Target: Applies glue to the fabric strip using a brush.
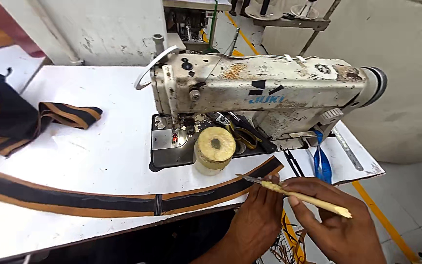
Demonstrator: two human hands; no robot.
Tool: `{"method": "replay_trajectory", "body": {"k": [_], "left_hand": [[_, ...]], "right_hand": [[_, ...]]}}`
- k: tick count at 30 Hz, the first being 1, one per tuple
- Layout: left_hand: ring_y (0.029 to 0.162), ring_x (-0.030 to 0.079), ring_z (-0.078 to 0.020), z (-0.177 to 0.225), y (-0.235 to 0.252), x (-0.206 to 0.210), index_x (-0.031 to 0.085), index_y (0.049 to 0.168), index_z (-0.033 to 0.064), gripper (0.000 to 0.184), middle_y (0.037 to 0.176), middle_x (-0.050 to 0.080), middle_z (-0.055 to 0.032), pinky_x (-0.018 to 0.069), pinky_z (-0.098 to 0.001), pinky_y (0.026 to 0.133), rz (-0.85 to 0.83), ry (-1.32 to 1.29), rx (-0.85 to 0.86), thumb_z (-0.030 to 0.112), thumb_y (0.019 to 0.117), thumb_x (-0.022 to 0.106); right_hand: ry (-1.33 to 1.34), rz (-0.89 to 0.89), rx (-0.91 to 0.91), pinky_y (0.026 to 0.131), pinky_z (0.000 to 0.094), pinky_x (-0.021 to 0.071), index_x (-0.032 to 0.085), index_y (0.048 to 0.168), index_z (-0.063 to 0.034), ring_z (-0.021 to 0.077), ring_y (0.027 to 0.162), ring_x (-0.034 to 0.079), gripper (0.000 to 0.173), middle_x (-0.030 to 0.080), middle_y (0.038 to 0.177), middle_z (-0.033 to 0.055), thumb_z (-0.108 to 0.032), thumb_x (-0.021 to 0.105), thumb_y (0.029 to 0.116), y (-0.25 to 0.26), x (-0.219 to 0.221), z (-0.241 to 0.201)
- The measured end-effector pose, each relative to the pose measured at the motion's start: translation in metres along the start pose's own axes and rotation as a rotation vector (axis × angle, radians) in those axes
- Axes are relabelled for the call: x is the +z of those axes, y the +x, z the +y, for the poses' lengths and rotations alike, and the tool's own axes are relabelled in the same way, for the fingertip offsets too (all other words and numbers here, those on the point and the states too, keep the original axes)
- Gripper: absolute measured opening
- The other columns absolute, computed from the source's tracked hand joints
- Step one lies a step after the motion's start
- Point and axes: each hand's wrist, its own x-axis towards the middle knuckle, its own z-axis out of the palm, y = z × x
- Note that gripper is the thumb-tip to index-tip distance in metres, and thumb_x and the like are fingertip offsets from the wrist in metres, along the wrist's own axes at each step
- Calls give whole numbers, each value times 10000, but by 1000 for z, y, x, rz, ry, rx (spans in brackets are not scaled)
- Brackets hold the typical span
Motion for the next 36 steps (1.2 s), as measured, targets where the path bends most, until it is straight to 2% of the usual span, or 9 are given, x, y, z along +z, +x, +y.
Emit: {"method": "replay_trajectory", "body": {"k": [5, 11, 15, 17, 20, 24, 28, 32, 36], "left_hand": [[1426, 487, -286, -24, -45, -25, 549, 1435, -10, 550, 1508, 541, -150, 368, -451, 1188, -63, 104, -43, 378, 1059, 451], [1429, 478, -281, -33, -63, -12, 534, 1439, -6, 431, 1516, 530, -150, 344, -410, 1206, -41, 137, -2, 156, 1072, 376], [1414, 496, -275, -35, -63, -10, 545, 1430, -12, 484, 1509, 539, -146, 360, -421, 1191, -33, 185, 16, 297, 1084, 410], [1441, 465, -279, -35, -63, -11, 486, 1480, -30, 539, 1561, 479, -155, 351, -427, 1196, -63, 200, 20, 329, 1087, 400], [1450, 453, -279, -36, -64, -10, 470, 1493, -29, 548, 1571, 467, -153, 345, -429, 1198, -66, 199, 18, 328, 1082, 401], [1403, 505, -282, -36, -65, -8, 570, 1408, 4, 478, 1486, 561, -139, 366, -424, 1184, -11, 184, 7, 310, 1073, 419], [1445, 453, -288, -35, -64, -9, 489, 1481, -5, 525, 1570, 468, -147, 353, -435, 1187, -61, 184, 2, 325, 1080, 405], [1447, 451, -289, -34, -64, -9, 479, 1487, -13, 539, 1578, 453, -157, 350, -432, 1190, -70, 198, 6, 330, 1078, 404], [1437, 464, -283, -33, -65, -7, 494, 1481, -9, 521, 1561, 479, -150, 348, -428, 1190, -55, 231, 12, 306, 1075, 406]], "right_hand": [[1, 5, -37, 842, 344, 647, 769, 1071, -189, 175, 1027, 730, 160, 752, 1101, 16, -236, 679, 947, -13, 3, -9], [30, -110, -90, 889, 319, 637, 761, 1086, -109, 174, 1078, 716, 172, 745, 1141, 76, -151, 664, 950, -27, 40, -11], [-111, -100, -77, 861, 263, 629, 762, 1077, -110, 124, 1053, 717, 176, 748, 1130, 56, -178, 648, 961, -26, 30, -6], [-209, -69, -66, 823, 239, 622, 766, 1066, -117, 103, 1020, 716, 186, 751, 1109, 50, -198, 633, 964, -24, 22, -5], [-222, -41, -51, 848, 254, 622, 764, 1070, -116, 117, 1042, 718, 187, 755, 1109, 60, -200, 633, 967, -22, 19, -11], [-89, -58, -55, 852, 277, 636, 762, 1082, -107, 134, 1051, 719, 175, 749, 1127, 63, -169, 654, 959, -24, 30, -13], [-284, -13, -18, 798, 232, 625, 768, 1057, -136, 76, 1007, 716, 202, 750, 1110, 18, -225, 617, 956, -21, 17, -1], [-455, 62, -30, 805, 225, 611, 775, 1060, -120, 88, 1017, 713, 229, 749, 1111, 44, -213, 606, 937, -17, 6, 2], [-259, 27, -11, 826, 260, 627, 763, 1068, -99, 116, 1027, 721, 188, 754, 1090, 75, -202, 650, 959, -20, 23, -24]]}}
